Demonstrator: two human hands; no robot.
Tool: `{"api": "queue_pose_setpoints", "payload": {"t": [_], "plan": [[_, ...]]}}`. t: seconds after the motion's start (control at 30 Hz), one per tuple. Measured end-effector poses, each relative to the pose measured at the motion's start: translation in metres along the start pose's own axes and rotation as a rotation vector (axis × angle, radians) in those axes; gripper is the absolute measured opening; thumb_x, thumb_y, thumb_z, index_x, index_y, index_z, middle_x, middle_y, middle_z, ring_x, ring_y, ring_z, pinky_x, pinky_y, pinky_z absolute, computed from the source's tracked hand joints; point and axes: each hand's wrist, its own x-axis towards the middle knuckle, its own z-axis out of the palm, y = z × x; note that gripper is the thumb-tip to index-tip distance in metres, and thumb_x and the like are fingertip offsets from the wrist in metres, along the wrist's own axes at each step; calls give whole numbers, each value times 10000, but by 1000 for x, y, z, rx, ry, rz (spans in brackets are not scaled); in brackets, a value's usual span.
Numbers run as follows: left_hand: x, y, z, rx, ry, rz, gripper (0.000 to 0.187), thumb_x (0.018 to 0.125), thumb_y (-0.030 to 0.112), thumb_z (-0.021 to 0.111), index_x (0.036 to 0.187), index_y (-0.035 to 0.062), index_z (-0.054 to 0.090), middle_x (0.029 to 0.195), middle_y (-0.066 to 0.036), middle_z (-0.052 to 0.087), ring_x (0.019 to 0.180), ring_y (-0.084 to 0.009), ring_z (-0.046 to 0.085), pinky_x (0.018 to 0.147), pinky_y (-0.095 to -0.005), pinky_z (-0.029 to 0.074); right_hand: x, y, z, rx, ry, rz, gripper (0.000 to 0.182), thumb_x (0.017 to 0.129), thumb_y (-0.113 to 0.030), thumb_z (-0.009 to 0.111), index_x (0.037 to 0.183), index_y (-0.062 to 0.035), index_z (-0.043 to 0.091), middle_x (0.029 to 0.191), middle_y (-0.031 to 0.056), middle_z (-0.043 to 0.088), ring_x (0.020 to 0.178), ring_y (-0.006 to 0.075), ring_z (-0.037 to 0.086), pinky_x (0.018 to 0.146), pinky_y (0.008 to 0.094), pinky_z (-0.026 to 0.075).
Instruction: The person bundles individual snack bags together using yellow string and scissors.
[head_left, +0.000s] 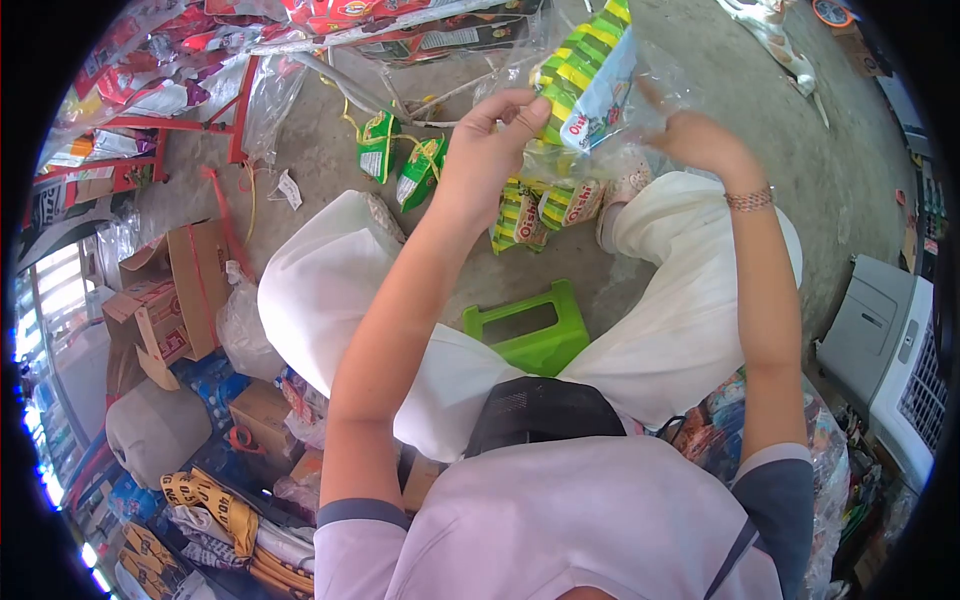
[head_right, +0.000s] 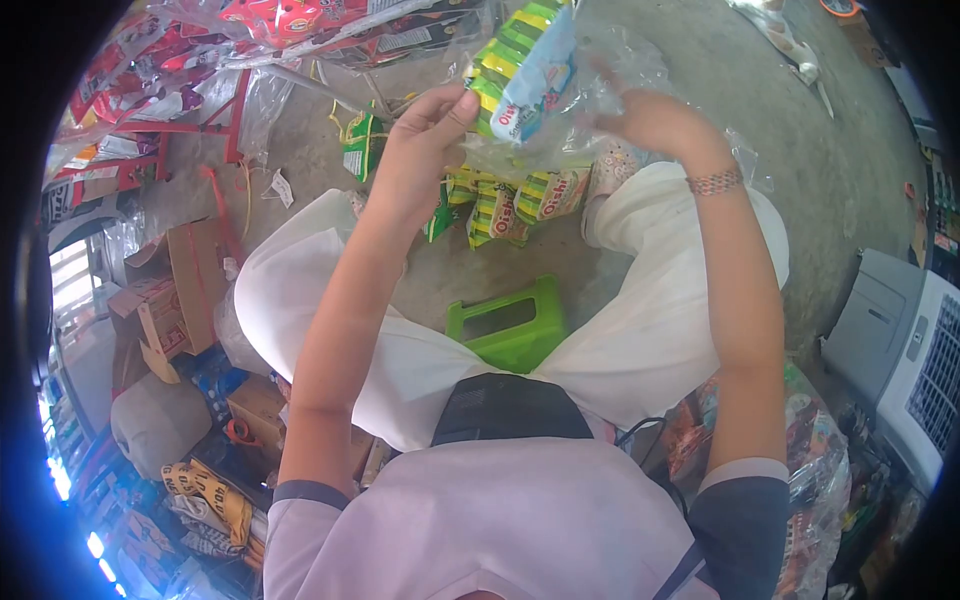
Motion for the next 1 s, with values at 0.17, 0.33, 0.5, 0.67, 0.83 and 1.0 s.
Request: {"api": "queue_pose_setpoints", "payload": {"t": [0.17,0.33,0.5,0.67,0.83,1.0], "plan": [[-8,14,-15,-126,-122,28,195,984,250,605,1098,97,644,785,89,518,587,-10,348,549,-211,285,32,49,35,-450,-176,46,480,813,-376,657,1235,-152,618,1065,221,676,1033,373,642,898,422,501],[-18,15,-24,-232,-257,-10,164,991,231,588,1064,96,645,700,106,471,548,-13,292,532,-216,249,82,181,38,-463,22,52,258,807,-225,577,896,-25,714,1013,229,677,967,384,650,861,443,515],[-24,10,-27,-325,-308,-44,177,1008,246,554,1060,99,638,645,116,423,529,-11,274,525,-213,231,64,237,18,-501,190,28,278,806,-216,542,888,-6,704,994,259,663,948,406,643,849,452,508],[-26,22,-44,-223,-184,-6,226,1023,260,523,1075,68,630,639,119,406,510,-5,247,512,-213,222,35,350,2,543,400,810,412,799,-364,626,1159,-164,635,968,152,669,591,200,553,514,393,448],[-24,20,-44,-67,-78,-92,265,999,267,568,1111,36,636,696,110,465,523,1,256,499,-214,217,-37,241,-42,539,-126,924,505,715,-384,741,1175,-204,636,901,41,635,581,94,467,490,302,374],[-28,21,-36,73,-54,-80,294,968,299,622,1081,31,670,753,90,541,591,-3,372,543,-201,292,-85,201,-109,317,124,821,510,765,-383,728,1224,-171,665,1011,7,670,790,111,545,611,286,411]]}}
